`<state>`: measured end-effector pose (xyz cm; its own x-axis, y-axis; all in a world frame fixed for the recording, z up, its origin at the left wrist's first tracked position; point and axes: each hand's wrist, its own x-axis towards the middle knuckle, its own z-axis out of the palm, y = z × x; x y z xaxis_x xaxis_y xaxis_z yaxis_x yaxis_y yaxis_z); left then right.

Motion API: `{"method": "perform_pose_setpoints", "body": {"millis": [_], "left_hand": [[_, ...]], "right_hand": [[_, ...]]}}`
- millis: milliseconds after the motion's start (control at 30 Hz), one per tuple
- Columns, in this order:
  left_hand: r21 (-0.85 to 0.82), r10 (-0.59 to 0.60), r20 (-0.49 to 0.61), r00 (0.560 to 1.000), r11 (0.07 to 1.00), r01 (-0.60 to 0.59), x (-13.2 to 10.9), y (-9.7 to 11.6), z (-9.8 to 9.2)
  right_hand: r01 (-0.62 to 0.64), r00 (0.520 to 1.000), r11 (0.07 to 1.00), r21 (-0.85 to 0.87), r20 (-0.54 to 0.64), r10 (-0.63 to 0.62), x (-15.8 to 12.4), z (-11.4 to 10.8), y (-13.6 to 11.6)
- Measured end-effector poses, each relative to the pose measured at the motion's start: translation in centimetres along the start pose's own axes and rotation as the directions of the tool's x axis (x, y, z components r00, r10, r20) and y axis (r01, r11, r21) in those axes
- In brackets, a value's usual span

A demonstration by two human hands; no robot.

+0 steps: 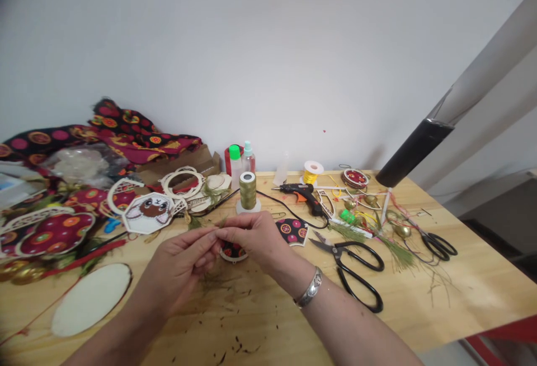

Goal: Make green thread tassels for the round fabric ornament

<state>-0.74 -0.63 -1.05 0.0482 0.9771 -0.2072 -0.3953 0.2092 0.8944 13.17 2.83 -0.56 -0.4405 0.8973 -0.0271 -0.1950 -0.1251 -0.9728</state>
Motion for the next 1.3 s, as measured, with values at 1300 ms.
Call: {"method": "perform_pose_setpoints", "body": {"millis": [1300], "left_hand": [[0.030, 0.010, -0.056, 0.998, 1.000, -0.008, -0.06, 0.07, 0.30]], "right_hand": [[-0.085, 0.975, 0.985, 0.149, -0.190, 0.113, 0.41, -0.64, -0.12]]}}
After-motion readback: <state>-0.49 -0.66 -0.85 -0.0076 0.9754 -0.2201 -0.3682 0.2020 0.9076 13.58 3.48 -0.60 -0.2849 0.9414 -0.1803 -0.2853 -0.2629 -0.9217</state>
